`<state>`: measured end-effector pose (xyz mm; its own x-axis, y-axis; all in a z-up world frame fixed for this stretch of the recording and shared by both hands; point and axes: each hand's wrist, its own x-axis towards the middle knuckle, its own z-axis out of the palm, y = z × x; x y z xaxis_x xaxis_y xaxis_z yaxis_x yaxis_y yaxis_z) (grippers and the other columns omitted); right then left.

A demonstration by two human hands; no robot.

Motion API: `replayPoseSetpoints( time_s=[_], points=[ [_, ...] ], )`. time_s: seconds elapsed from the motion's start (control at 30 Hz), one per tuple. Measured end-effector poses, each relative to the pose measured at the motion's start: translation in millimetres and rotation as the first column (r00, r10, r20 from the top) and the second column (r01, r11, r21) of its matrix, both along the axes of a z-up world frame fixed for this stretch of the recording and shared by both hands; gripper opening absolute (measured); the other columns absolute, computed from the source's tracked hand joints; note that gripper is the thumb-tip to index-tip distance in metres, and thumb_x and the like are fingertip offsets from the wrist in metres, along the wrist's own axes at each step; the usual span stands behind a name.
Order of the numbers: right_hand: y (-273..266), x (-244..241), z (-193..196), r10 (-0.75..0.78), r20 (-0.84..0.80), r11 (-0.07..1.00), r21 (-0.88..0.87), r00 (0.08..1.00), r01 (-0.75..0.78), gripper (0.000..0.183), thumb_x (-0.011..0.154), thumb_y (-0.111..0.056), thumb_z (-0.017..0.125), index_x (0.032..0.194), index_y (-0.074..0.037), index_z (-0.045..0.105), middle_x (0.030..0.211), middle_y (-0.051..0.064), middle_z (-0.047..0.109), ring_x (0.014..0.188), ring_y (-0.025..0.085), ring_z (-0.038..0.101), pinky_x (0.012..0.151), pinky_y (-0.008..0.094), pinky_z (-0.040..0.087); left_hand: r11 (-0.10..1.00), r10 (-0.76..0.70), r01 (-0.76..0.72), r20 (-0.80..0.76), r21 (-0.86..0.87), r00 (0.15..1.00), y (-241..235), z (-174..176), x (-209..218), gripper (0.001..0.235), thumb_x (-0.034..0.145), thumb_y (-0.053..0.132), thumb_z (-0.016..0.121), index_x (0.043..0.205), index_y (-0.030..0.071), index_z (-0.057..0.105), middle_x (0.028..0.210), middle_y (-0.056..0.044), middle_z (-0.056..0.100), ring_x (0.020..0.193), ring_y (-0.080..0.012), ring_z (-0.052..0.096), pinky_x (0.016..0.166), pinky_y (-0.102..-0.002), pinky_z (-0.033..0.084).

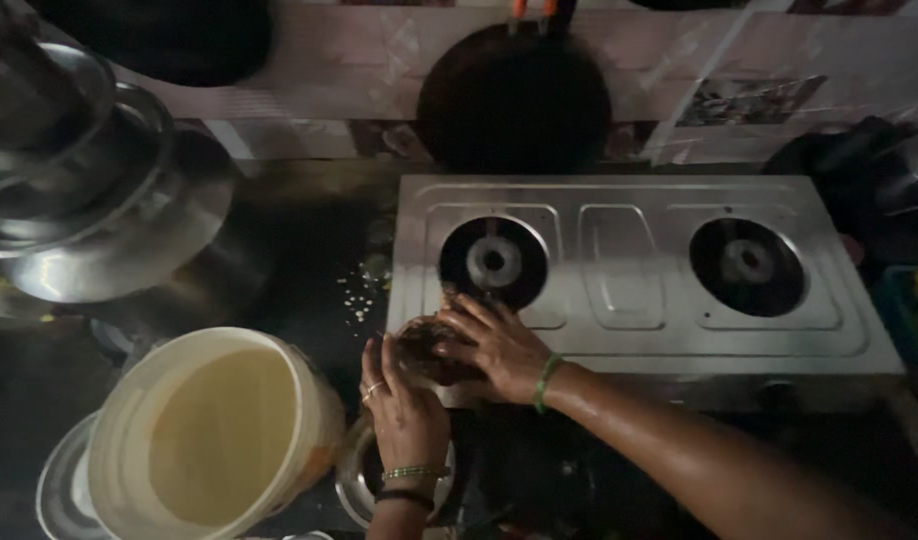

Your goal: The person cleans a two-burner gas stove by repeatedly dipping a dark cloth into a bucket of water and scrubbing the metal surface. The person wipes around the burner grates and the flat areas of the stove top, frequently re-wetting the cloth.

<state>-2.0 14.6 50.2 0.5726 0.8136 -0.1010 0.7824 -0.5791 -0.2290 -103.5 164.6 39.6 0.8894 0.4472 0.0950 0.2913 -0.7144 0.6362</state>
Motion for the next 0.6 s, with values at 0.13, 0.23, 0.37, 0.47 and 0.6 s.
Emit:
replayPoseSetpoints(
  time_s=[0.13, 0.23, 0.37, 0.47, 0.6],
  points=[
    [-68, -1, 1, -0.059, -0.028, 0.998, 0.017, 0.998, 0.06, 0.066, 0.082, -0.05, 0.077, 0.141, -0.03, 0.057, 0.166, 0.005, 0.019, 0.154, 0.036, 0.01, 0.121, 0.061, 0.018, 0.987, -0.103, 0.099, 0.028, 0.127, 0.994, -39, 1, 6, 0.071, 0.079, 0.013, 0.068, 0.145, 0.01, 0.043, 0.158, -0.02, 0.031, 0.14, -0.0424, 0.035, 0.113, -0.061, 0.032],
    [-121, -2, -3, -0.081, 0.022, 0.995, 0.06, 0.996, 0.08, 0.065, 0.08, -0.048, 0.076, 0.14, -0.031, 0.06, 0.166, 0.006, 0.021, 0.153, 0.036, 0.014, 0.12, 0.058, 0.022, 0.95, -0.251, 0.227, 0.09, 0.213, 0.964, -77, -5, 12, 0.059, 0.081, 0.022, 0.07, 0.137, 0.009, 0.053, 0.154, -0.02, 0.037, 0.141, -0.0424, 0.037, 0.113, -0.063, 0.028],
    [-194, 2, -12, -0.064, 0.099, 0.987, 0.152, 0.993, 0.048, 0.061, 0.083, -0.049, 0.078, 0.138, -0.028, 0.063, 0.164, 0.009, 0.026, 0.151, 0.039, 0.019, 0.118, 0.059, 0.024, 0.854, -0.402, 0.391, -0.041, 0.342, 0.915, -144, -12, 25, 0.05, 0.091, 0.024, 0.061, 0.137, 0.008, 0.053, 0.156, -0.021, 0.037, 0.142, -0.0415, 0.036, 0.113, -0.061, 0.029],
    [-251, 2, -13, -0.095, 0.094, 0.98, 0.181, 0.991, 0.077, 0.063, 0.079, -0.046, 0.083, 0.135, -0.025, 0.064, 0.162, 0.008, 0.029, 0.15, 0.038, 0.021, 0.117, 0.058, 0.025, 0.801, -0.521, 0.541, -0.149, 0.255, 0.841, -193, -7, 33, 0.051, 0.094, 0.024, 0.056, 0.142, 0.009, 0.051, 0.157, -0.02, 0.035, 0.145, -0.0402, 0.032, 0.115, -0.058, 0.03],
    [-325, 4, -12, -0.167, 0.061, 0.985, 0.044, 0.984, 0.165, 0.071, 0.071, -0.041, 0.085, 0.137, -0.024, 0.064, 0.164, 0.007, 0.027, 0.15, 0.037, 0.019, 0.119, 0.056, 0.023, 0.727, -0.64, 0.669, -0.202, 0.155, 0.742, -250, -2, 48, 0.053, 0.101, 0.031, 0.052, 0.146, 0.004, 0.045, 0.162, -0.02, 0.028, 0.151, -0.0373, 0.022, 0.119, -0.057, 0.023]
  ],
)
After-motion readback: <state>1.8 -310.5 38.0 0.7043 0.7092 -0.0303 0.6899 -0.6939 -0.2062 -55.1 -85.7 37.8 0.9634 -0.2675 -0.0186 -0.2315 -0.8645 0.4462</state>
